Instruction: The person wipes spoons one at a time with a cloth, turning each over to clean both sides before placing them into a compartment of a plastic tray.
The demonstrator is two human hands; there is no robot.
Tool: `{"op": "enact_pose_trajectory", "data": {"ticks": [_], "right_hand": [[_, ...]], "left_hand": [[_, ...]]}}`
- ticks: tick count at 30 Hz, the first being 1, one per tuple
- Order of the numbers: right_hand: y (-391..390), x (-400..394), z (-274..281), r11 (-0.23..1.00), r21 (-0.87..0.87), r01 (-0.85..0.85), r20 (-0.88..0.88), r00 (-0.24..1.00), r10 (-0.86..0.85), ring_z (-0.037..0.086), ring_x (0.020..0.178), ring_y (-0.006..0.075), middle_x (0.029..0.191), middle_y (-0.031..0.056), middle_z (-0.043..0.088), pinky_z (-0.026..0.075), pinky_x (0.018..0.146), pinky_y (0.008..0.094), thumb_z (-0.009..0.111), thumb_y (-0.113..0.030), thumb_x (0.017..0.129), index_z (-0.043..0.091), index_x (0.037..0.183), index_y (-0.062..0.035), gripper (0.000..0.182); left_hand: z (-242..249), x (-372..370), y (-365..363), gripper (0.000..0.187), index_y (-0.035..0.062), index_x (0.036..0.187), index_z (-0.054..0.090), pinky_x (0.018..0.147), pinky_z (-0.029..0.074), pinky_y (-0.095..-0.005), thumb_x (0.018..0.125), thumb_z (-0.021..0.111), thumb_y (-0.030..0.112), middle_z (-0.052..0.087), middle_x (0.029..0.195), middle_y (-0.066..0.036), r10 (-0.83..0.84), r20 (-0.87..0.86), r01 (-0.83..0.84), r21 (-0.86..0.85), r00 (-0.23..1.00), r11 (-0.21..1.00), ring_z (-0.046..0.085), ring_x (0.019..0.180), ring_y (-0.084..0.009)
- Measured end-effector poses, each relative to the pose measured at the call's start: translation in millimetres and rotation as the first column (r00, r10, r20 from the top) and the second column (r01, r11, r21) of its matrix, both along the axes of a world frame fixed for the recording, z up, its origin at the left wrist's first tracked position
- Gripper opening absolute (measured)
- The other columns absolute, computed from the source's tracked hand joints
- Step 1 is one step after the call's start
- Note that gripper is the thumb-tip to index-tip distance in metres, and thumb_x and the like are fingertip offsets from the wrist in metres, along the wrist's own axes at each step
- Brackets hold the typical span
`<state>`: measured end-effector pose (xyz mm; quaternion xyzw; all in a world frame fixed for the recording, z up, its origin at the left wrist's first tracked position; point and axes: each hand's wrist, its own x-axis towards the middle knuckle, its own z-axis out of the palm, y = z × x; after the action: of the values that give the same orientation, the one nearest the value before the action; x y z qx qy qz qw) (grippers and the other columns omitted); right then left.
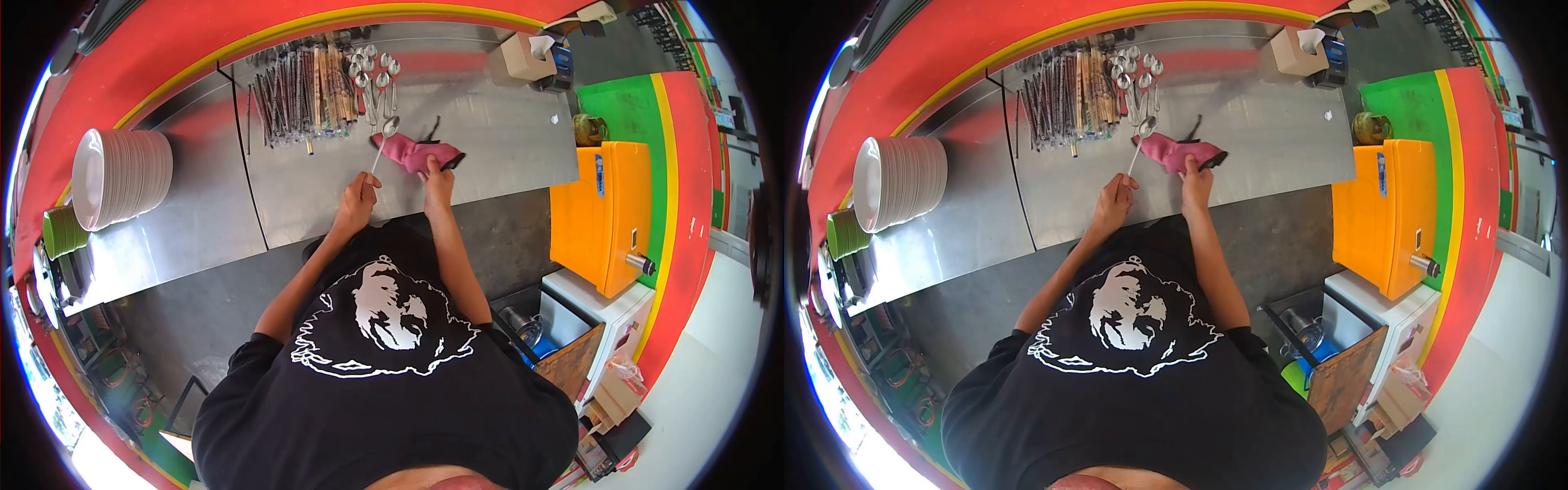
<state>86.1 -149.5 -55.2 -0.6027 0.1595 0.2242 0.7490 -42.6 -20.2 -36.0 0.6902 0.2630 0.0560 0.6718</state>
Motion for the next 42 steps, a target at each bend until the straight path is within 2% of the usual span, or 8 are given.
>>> {"op": "enact_pose_trajectory", "data": {"ticks": [7,12,15,22,27,34,37,42], "right_hand": [[4,-11,13,0.925,0.247,-0.289,0.148,0.955,0.259,0.06,0.101,0.0174,0.109,0.0071,0.06,0.047,0.097,0.0407,0.051,-0.031,0.098,0.054,0.108,-0.0025,0.03],[38,-37,88,0.795,0.606,0.016,-0.126,0.989,0.076,0.064,0.092,0.0168,0.106,0.0049,0.063,0.049,0.095,0.0393,0.054,-0.028,0.097,0.057,0.111,-0.0029,0.028],[22,-29,47,0.869,0.461,-0.18,0.087,0.984,0.158,0.063,0.093,0.0155,0.104,0.0037,0.064,0.051,0.091,0.036,0.062,-0.017,0.093,0.059,0.11,-0.0035,0.022],[18,-18,53,0.963,0.192,-0.188,0.013,0.982,0.189,0.062,0.089,0.0133,0.099,0.0007,0.064,0.051,0.079,0.0344,0.068,-0.011,0.087,0.061,0.106,-0.0094,0.02],[23,-11,37,0.944,0.329,0.028,-0.094,0.996,0.004,0.063,0.091,0.0142,0.099,0.0039,0.065,0.052,0.082,0.0353,0.07,-0.007,0.085,0.061,0.106,-0.0068,0.022],[29,-15,15,0.973,0.226,0.038,-0.037,0.999,-0.03,0.063,0.091,0.0172,0.102,0.0051,0.065,0.051,0.082,0.0371,0.072,-0.003,0.082,0.06,0.106,-0.0037,0.026],[30,-14,8,0.974,0.225,0.033,0.066,0.997,-0.05,0.063,0.086,0.0147,0.097,0.0032,0.067,0.049,0.079,0.0339,0.073,-0.003,0.081,0.064,0.101,-0.0029,0.021],[24,-6,2,0.952,-0.304,0.044,0.555,0.82,0.14,0.057,0.069,0.0089,0.076,0.0052,0.066,0.046,0.065,0.0266,0.072,-0.008,0.083,0.065,0.082,0.0048,0.015]], "left_hand": [[8,-2,-2,0.034,0.002,0.086,0.053,0.049,0.031,-0.0251,0.103,0.037,0.027,0.038,0.06,0.002,-0.021,0.041,0.022,-0.007,0.999,1.0,0.035,0.053,-0.0067],[17,-2,-6,0.033,0.0029,0.083,0.05,0.05,0.031,-0.0252,0.103,0.037,0.026,0.039,0.061,0.002,-0.064,0.019,0.066,-0.133,0.998,0.989,0.035,0.054,-0.0071],[33,-2,-4,0.031,0.0008,0.083,0.05,0.052,0.036,-0.0301,0.102,0.039,0.023,0.044,0.06,-0.004,-0.128,0.004,0.128,-0.111,0.992,0.986,0.042,0.053,-0.0139],[37,-5,-8,0.017,-0.0024,0.091,0.048,0.058,0.048,-0.0447,0.097,0.045,0.013,0.06,0.069,-0.02,-0.288,0.071,0.261,0.257,0.955,0.931,0.062,0.064,-0.039],[41,-11,-10,0.019,-0.0028,0.087,0.05,0.059,0.047,-0.0477,0.097,0.044,0.012,0.06,0.07,-0.021,-0.293,0.012,0.275,0.316,0.956,0.908,0.06,0.067,-0.0431],[35,-22,0,0.018,-0.0022,0.087,0.048,0.054,0.049,-0.0474,0.097,0.045,0.013,0.061,0.068,-0.021,-0.35,0.018,0.313,0.407,0.937,0.858,0.062,0.064,-0.042],[39,-26,4,0.021,-0.003,0.084,0.049,0.058,0.049,-0.0487,0.097,0.045,0.013,0.061,0.067,-0.022,-0.332,0.024,0.306,0.335,0.943,0.891,0.061,0.065,-0.0428],[42,-31,2,0.023,-0.0037,0.083,0.051,0.06,0.048,-0.0493,0.097,0.044,0.014,0.06,0.067,-0.022,-0.313,-0.038,0.309,0.321,0.949,0.895,0.061,0.067,-0.0438]]}}
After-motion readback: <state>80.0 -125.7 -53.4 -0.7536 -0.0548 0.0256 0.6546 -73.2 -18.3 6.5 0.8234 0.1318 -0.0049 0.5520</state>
